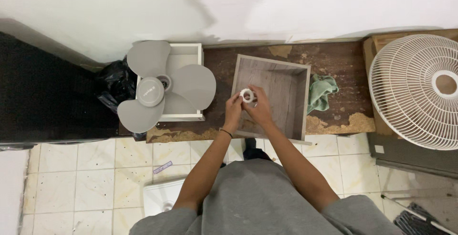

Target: The person assembles a standing fan by attaching the front grille, inserting the fan blade, and securing it with a plastic nut. The person then attaches the rear grille and tightens the central nut to complete the assembly.

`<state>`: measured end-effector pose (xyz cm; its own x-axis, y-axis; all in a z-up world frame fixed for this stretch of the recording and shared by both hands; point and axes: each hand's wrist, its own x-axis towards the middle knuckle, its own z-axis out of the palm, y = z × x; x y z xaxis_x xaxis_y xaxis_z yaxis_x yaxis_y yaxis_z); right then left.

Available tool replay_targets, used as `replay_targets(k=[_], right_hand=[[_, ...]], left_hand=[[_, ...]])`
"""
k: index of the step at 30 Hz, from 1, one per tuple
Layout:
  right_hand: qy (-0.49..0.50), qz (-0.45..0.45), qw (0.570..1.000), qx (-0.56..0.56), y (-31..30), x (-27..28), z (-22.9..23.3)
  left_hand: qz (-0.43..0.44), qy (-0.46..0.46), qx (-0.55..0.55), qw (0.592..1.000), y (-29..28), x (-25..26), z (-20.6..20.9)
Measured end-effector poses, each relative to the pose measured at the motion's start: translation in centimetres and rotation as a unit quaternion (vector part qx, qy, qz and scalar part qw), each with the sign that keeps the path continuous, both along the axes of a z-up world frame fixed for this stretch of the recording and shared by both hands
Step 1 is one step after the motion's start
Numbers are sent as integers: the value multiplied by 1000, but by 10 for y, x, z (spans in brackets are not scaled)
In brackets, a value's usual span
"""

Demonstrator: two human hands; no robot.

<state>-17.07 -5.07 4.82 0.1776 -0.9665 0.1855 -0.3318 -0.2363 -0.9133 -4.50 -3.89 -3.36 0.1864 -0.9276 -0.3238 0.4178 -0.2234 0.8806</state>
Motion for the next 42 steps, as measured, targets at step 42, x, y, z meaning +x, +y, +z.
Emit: replay_targets(k=[42], right_hand=[[-31,274,956,-99,116,133,32]], left_hand=[[404,-106,-77,905,176,84,76]])
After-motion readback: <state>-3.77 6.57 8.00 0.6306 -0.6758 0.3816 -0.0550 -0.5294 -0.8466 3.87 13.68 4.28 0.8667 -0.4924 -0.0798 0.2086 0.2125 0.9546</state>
